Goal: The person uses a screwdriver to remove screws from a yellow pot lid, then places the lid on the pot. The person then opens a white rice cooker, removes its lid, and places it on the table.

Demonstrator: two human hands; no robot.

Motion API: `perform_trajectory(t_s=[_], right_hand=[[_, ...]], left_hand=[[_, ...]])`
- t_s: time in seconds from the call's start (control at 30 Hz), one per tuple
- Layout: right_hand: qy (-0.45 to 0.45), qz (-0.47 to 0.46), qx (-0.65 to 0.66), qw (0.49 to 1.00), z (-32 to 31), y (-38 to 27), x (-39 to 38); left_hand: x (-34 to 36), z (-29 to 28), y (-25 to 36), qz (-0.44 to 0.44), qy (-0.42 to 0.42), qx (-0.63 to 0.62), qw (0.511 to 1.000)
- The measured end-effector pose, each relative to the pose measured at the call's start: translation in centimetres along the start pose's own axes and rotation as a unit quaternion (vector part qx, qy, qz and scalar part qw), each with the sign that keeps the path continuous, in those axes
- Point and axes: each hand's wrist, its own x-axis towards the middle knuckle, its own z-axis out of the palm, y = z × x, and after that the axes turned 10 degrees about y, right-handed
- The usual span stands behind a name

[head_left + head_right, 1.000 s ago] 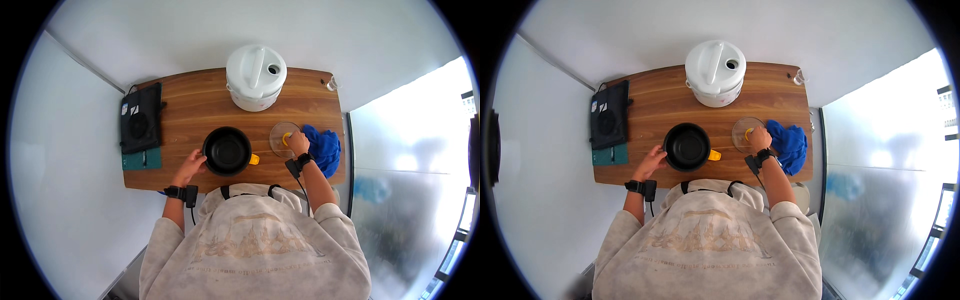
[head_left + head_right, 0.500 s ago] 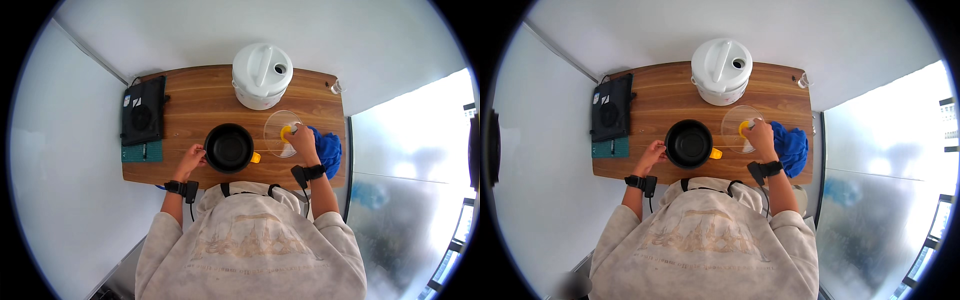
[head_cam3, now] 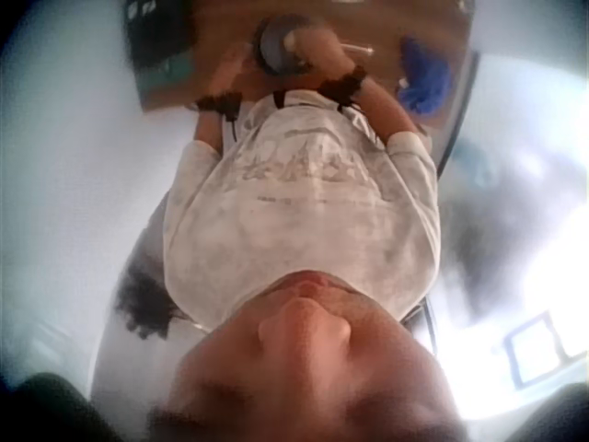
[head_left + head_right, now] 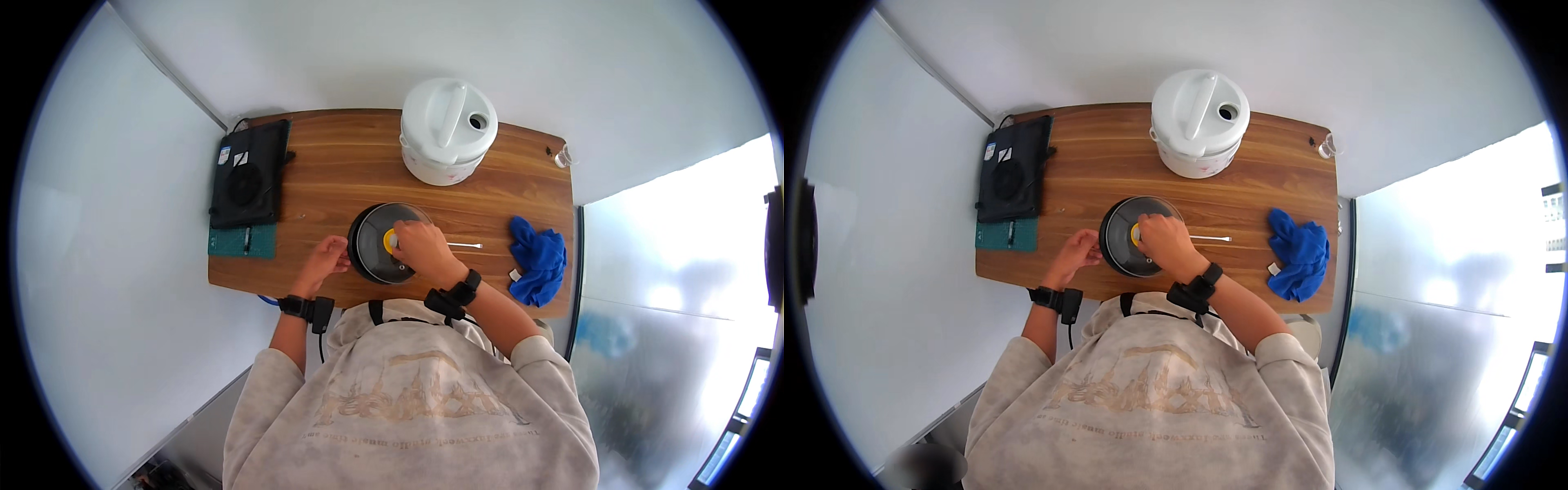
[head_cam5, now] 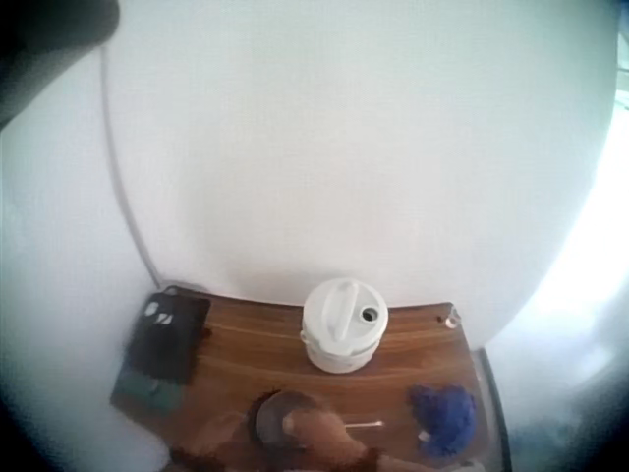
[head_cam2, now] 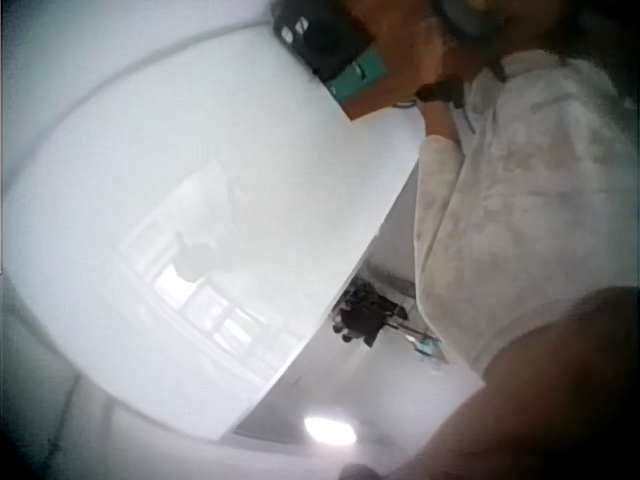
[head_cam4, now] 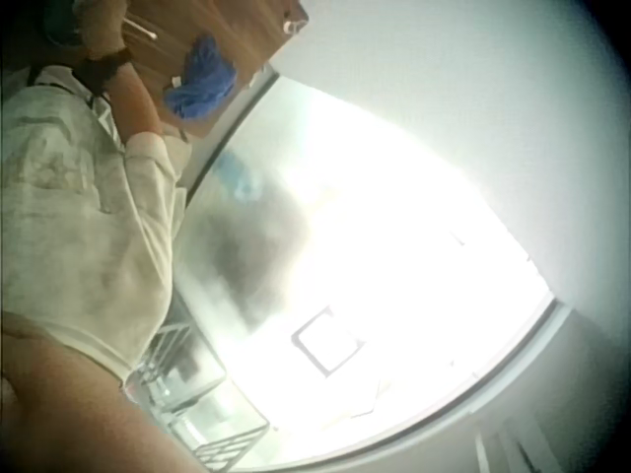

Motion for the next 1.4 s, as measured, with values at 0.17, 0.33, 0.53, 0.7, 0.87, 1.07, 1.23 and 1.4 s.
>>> perform_trajectory(t_s=[0.17,0.33,0.53,0.7,0.87,1.07,1.23,1.4], right_hand=[[-0.02,-0.003,-0.001,1.0,2.2,0.3,0.7],[-0.019,-0.01,0.006,1.0,3.8,0.3,0.8],[-0.02,-0.02,0.002,1.0,4.4,0.1,1.0],[-0.019,-0.015,0.003,1.0,4.3,0.0,1.0],[-0.018,-0.013,0.014,1.0,4.3,0.4,0.9],[-0.001,0.029,0.04,0.999,2.2,1.4,-0.4],[0.018,0.171,0.03,0.985,-0.8,3.3,-2.6],[0.021,0.212,0.05,0.976,0.8,6.4,-5.2]], left_hand=[[0.3,0.1,-0.6,0.041,0.006,0.012,0.999],[0.4,0.1,-1.1,0.045,0.004,-0.004,0.999],[0.6,-0.1,-1.3,0.047,-0.008,-0.01,0.999],[0.8,0.0,-1.3,0.046,-0.007,-0.005,0.999],[0.9,0.0,-1.3,0.033,-0.004,0.013,0.999],[0.4,0.6,-0.3,-0.003,-0.016,0.045,0.999],[-0.6,0.9,0.4,-0.026,-0.015,0.045,0.999],[-0.1,0.8,-0.4,-0.041,-0.036,0.03,0.998]])
